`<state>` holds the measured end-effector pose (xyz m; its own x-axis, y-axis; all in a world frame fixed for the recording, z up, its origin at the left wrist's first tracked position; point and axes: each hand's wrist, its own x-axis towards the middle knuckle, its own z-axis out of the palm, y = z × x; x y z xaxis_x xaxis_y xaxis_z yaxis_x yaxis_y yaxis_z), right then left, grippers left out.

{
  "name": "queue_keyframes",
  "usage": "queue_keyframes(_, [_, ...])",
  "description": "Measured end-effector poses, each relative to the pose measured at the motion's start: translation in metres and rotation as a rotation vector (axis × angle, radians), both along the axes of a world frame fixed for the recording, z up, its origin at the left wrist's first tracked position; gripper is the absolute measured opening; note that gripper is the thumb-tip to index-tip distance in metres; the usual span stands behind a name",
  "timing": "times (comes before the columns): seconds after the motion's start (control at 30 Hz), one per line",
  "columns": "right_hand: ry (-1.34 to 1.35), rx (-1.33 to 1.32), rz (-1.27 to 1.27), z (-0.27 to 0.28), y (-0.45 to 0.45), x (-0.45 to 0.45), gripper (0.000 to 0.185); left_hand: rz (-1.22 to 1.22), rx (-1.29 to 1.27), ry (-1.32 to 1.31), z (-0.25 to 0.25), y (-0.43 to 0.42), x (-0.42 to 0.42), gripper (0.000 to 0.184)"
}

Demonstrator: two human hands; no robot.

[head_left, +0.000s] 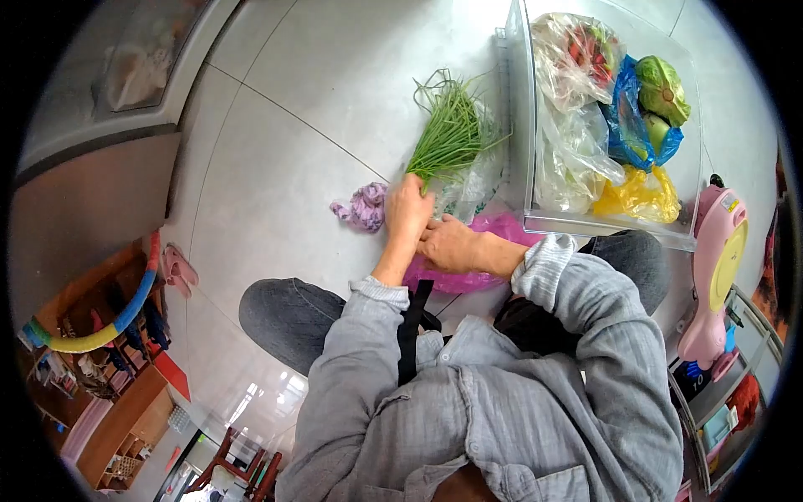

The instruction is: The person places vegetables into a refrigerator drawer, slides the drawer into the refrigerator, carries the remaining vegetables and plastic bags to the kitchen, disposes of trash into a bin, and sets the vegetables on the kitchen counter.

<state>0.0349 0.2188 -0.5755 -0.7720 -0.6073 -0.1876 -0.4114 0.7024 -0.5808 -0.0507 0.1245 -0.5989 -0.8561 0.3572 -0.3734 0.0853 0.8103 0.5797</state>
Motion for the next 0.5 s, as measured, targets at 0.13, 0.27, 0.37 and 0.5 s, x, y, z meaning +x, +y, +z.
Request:
queue_keyframes(0.13, [-0.496,-0.279,-0.472,-0.019,0.014,-0.011,0.032,0.067,-0.228,0.202,-0.013,-0.020,-0.006,0.052])
queue_keyframes(0.27, [-0.588,-0.264,-0.638,-0.034,0.028,-0.023,0.032,0.118,-0.264,0.120,-0.033,-0.025,-0.015,0.047])
queue_keyframes(0.37, [-0.532,-0.224,-0.684,-0.046,0.021,-0.019,0.034,0.196,-0.137,-0.182,-0.056,-0.033,-0.035,0.041])
queue_keyframes(0.5, [-0.462,-0.167,-0.768,-0.066,0.022,-0.022,0.038,0.453,0.300,-0.322,-0.032,-0.029,-0.041,0.031])
